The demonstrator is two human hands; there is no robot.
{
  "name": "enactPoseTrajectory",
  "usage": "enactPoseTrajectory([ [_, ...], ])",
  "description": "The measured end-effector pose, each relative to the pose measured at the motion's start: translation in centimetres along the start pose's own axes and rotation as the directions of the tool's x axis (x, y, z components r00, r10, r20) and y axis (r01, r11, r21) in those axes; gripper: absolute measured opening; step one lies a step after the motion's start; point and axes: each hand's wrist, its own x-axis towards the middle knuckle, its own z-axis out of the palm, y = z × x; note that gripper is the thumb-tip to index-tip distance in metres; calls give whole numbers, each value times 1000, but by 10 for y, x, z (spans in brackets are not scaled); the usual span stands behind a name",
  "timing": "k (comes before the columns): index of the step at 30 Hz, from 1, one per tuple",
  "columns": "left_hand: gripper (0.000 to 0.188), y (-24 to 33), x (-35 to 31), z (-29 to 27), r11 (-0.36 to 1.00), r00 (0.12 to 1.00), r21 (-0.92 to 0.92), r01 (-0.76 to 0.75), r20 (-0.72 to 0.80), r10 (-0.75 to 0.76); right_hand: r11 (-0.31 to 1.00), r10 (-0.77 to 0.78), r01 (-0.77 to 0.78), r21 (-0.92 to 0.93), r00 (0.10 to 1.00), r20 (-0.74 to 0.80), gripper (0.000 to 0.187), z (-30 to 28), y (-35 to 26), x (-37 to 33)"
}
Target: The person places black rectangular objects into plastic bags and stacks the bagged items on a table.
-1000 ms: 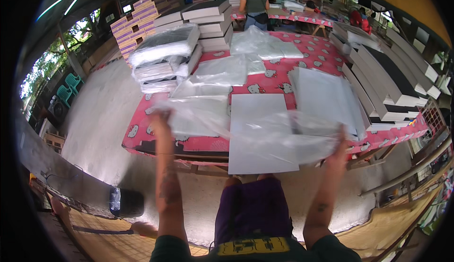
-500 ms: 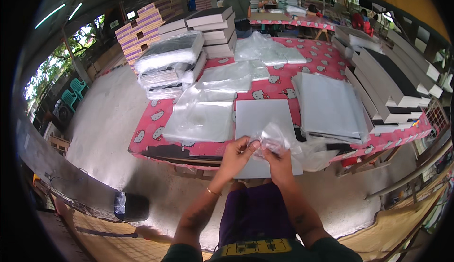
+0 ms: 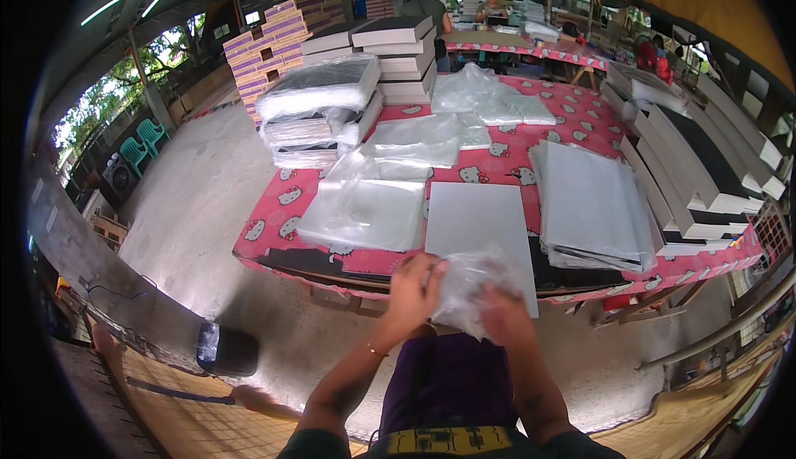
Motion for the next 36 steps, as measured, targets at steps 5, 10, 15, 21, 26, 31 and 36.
enactPoseTrajectory([
  [5,11,-58,-7,-79,932,897,-56,358,299,-326,802,-48,174,-571,972,229,34,-21,-58,-1],
  [10,10,48,41,-55,928,676,-218,-302,638,369,379,497,372,-847,690,526,16,41,-79,5],
  [15,20,44,37,-20,888,789,323,-326,611,66,-601,-32,167,-781,972,233,19,10,-92,6],
  [21,42,38,42,-49,775,873,527,-348,483,64,-591,-121,-49,-805,992,29,23,-15,-150,-23],
  [26,27,41,27,-87,694,870,-588,416,481,-113,122,175,24,-992,984,45,36,-63,-145,-36],
  [31,20,52,34,-70,988,459,-107,110,887,45,1000,3,-5,16,996,91,26,-47,-120,-32],
  [36,37,46,25,-61,128,760,-752,646,620,-195,392,505,88,-916,811,295,20,-78,-119,-30],
])
